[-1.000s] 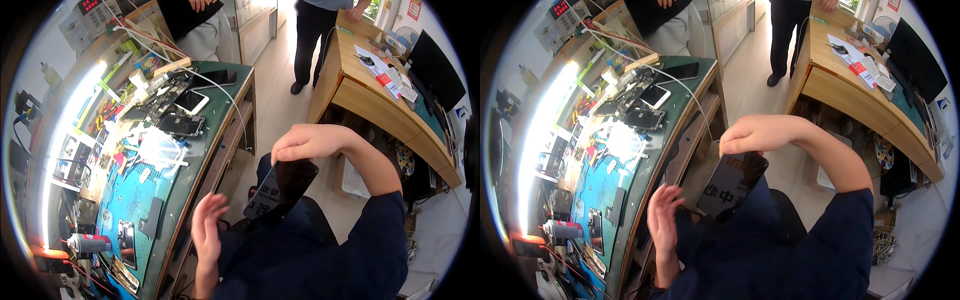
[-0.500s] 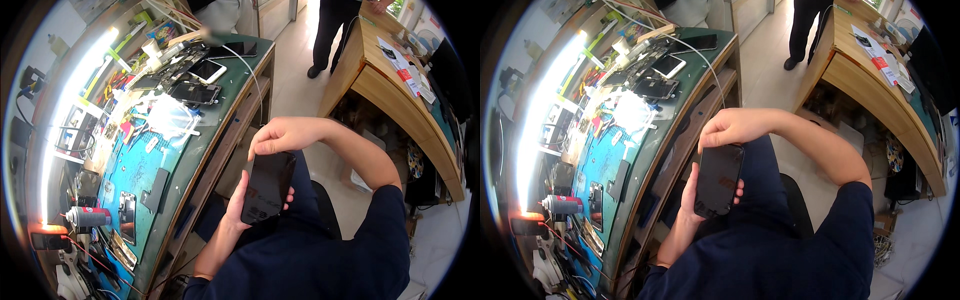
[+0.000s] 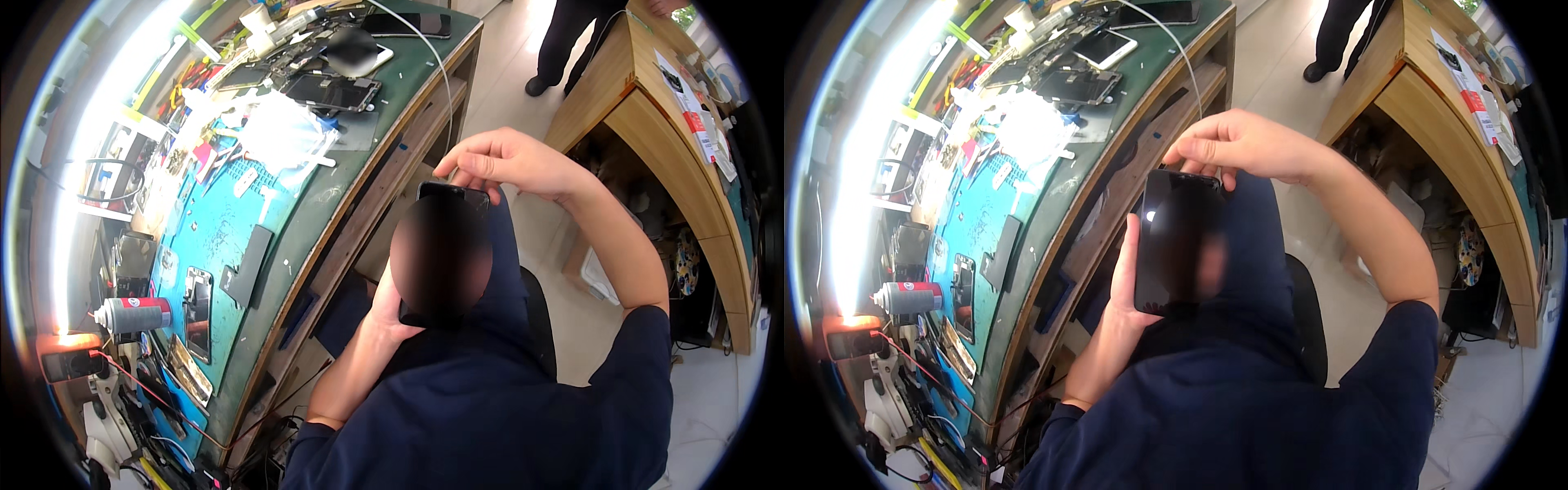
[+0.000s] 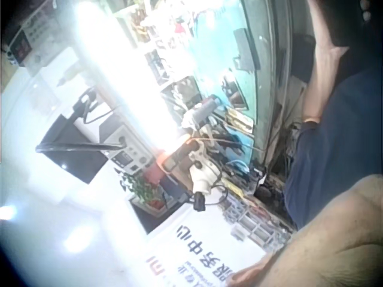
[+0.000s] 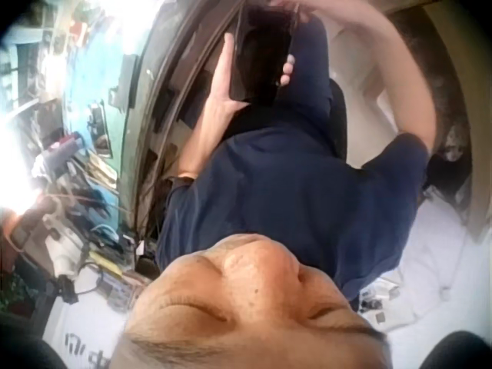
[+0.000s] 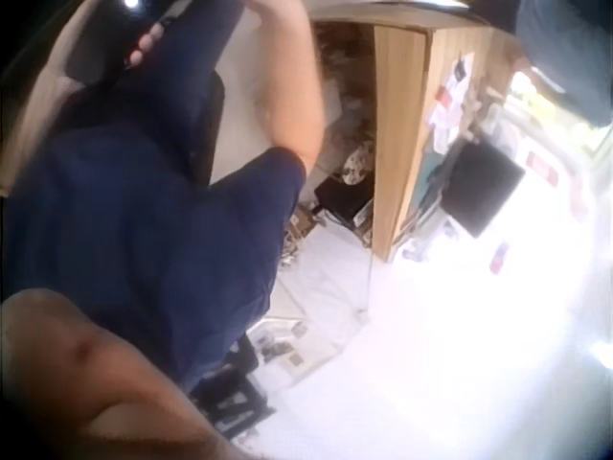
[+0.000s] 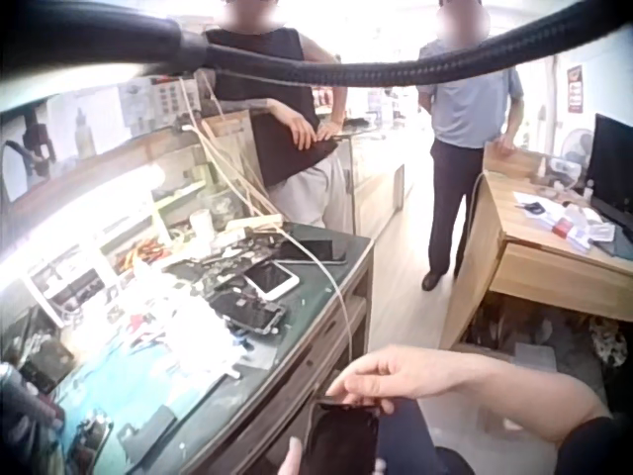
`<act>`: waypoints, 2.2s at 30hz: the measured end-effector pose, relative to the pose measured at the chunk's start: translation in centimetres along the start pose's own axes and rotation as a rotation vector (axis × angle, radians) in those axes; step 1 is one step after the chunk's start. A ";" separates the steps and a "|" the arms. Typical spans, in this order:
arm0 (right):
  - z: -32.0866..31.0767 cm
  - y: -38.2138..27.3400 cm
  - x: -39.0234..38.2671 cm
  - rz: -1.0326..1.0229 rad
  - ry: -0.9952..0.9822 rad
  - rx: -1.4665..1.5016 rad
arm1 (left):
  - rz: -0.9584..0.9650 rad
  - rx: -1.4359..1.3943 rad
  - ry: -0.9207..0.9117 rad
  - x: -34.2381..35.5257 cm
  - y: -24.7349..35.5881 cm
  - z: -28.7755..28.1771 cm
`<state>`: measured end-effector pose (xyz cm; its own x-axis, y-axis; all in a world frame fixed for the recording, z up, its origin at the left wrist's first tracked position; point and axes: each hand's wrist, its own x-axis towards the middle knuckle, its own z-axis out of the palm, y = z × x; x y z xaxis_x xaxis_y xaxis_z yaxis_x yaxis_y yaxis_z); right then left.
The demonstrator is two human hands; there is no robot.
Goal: The person unpacks a new battery from its packaging and places it on the workbench. They then pick up a disassembled smartphone, remove the old battery, and insert the new battery into the phone's chassis. The person handles the phone and battery components by hand throughout the process.
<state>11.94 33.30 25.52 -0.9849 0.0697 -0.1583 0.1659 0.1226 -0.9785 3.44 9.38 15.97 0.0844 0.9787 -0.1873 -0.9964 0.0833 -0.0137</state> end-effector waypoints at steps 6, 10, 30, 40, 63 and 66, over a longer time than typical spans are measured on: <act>0.1 0.9 0.0 0.004 0.036 0.048 | 0.068 0.076 0.032 -0.2 0.3 -0.2; -0.3 2.0 -0.4 0.054 0.127 0.184 | 0.105 0.174 0.033 -0.3 0.2 1.0; 3.4 27.9 -2.1 0.411 0.600 0.892 | 0.118 0.122 0.044 -0.3 1.1 -0.6; 3.0 28.1 -1.8 0.426 0.603 0.961 | 0.141 0.179 0.192 0.2 1.1 -1.3; 8.4 13.4 -6.2 0.084 0.063 0.779 | 0.218 0.485 0.170 4.3 0.4 -0.3; 9.0 12.2 -6.5 0.034 0.145 0.689 | 0.224 0.494 0.099 4.2 0.5 -0.3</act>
<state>19.91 25.41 13.39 -0.9554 0.1994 -0.2178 0.0804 -0.5339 -0.8417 3.32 13.46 14.87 -0.1543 0.9623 -0.2240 -0.8683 -0.0240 0.4954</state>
